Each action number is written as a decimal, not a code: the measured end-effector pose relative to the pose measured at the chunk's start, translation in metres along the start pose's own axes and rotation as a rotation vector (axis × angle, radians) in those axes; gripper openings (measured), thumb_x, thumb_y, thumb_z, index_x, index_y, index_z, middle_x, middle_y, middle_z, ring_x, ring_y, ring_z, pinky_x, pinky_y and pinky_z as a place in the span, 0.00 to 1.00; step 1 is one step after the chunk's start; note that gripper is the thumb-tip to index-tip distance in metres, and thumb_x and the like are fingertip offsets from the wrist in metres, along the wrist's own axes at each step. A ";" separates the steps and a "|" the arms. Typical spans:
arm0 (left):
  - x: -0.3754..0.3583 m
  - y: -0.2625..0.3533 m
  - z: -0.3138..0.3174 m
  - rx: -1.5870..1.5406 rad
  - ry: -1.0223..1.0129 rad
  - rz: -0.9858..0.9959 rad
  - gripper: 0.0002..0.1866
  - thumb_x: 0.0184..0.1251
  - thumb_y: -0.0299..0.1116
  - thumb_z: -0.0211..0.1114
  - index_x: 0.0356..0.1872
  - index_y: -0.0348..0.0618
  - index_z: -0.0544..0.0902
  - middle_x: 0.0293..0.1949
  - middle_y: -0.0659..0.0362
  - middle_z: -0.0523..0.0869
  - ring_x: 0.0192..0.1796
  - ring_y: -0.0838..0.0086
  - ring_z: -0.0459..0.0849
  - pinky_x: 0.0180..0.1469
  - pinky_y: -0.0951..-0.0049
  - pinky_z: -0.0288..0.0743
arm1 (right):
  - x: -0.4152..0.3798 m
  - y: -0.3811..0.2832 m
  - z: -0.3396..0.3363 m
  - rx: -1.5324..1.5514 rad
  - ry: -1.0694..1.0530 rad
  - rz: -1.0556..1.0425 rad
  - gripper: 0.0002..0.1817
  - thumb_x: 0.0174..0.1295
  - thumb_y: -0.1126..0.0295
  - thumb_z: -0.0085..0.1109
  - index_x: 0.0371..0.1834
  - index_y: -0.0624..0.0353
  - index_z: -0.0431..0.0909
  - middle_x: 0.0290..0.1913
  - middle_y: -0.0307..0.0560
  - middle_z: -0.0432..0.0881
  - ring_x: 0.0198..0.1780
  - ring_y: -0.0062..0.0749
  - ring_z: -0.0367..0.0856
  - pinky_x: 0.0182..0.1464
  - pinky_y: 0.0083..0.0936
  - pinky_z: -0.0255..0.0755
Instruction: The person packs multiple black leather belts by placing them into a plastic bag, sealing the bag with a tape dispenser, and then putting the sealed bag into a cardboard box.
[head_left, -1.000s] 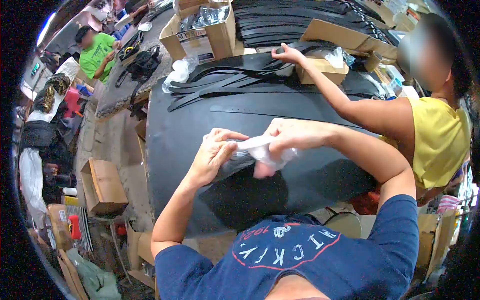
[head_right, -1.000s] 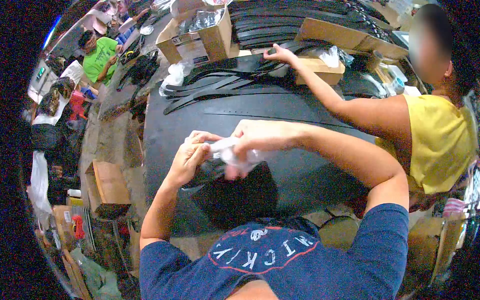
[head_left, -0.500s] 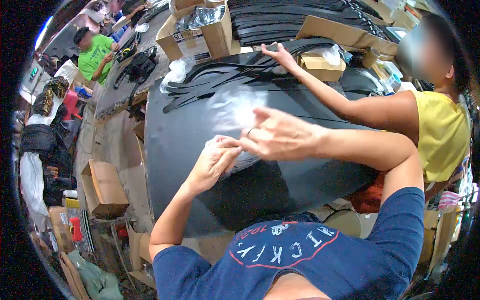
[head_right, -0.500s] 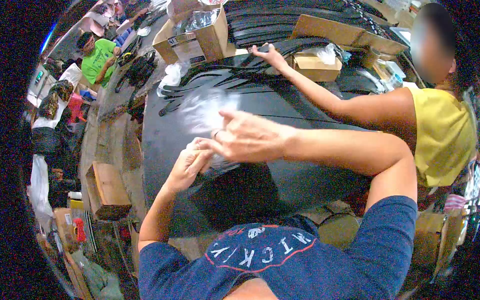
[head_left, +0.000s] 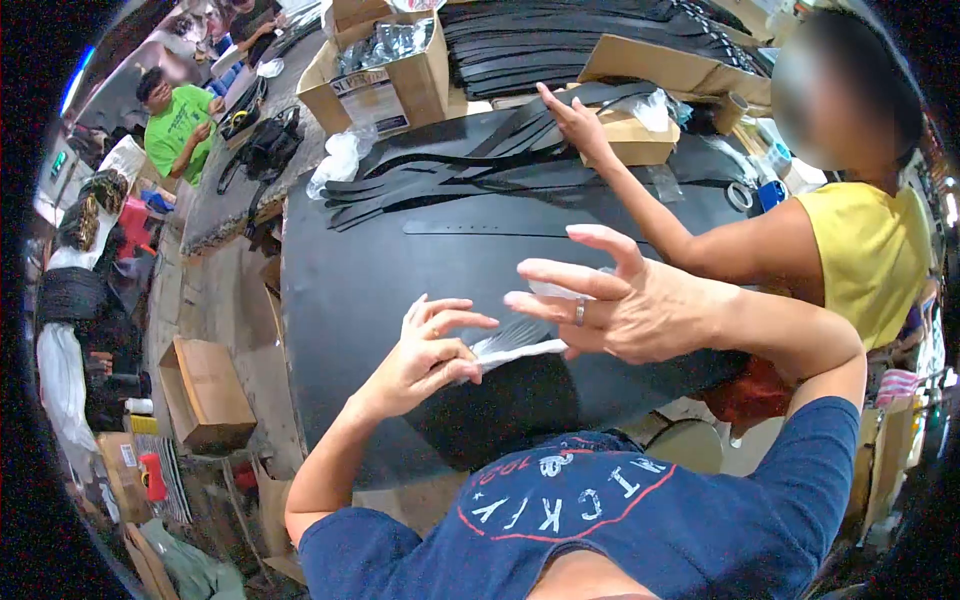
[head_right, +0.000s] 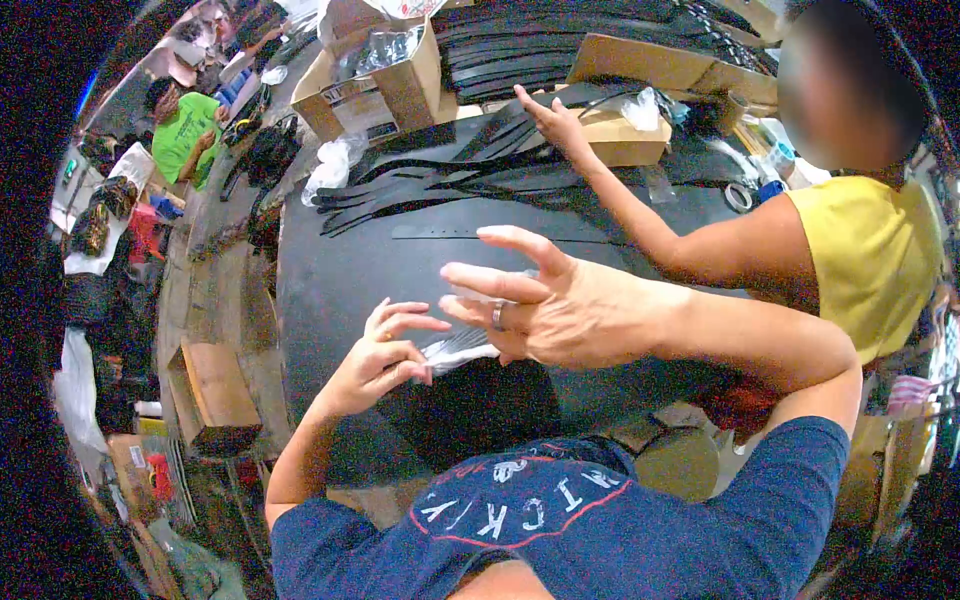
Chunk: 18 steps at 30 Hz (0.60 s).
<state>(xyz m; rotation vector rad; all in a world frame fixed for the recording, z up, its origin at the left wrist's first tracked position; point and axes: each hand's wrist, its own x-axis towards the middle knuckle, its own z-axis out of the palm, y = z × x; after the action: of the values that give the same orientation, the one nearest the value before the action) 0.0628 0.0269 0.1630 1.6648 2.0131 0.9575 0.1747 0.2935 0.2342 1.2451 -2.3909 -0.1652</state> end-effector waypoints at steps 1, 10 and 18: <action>-0.001 -0.001 0.003 0.002 0.015 0.003 0.08 0.64 0.42 0.62 0.29 0.54 0.84 0.60 0.66 0.78 0.70 0.62 0.62 0.73 0.44 0.34 | -0.003 -0.003 -0.009 0.106 -0.102 0.044 0.07 0.52 0.62 0.56 0.30 0.51 0.76 0.41 0.39 0.80 0.63 0.37 0.67 0.73 0.56 0.38; 0.012 0.002 0.017 0.139 0.073 0.149 0.08 0.51 0.39 0.74 0.31 0.54 0.84 0.50 0.72 0.85 0.67 0.66 0.71 0.74 0.41 0.30 | -0.031 -0.015 -0.024 0.681 -0.230 0.459 0.11 0.66 0.63 0.52 0.30 0.58 0.72 0.21 0.49 0.77 0.24 0.49 0.78 0.26 0.40 0.70; 0.045 0.014 0.018 0.369 0.238 0.163 0.05 0.50 0.38 0.74 0.29 0.57 0.87 0.43 0.74 0.87 0.63 0.65 0.73 0.74 0.41 0.26 | -0.052 -0.029 -0.034 1.339 -0.172 0.933 0.19 0.73 0.58 0.46 0.26 0.59 0.71 0.18 0.37 0.67 0.19 0.20 0.69 0.23 0.26 0.64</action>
<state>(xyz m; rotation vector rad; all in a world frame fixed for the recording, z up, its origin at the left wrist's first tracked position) 0.0734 0.0765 0.1667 2.0158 2.3544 0.9152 0.2373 0.3215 0.2386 0.2581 -2.9081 1.8658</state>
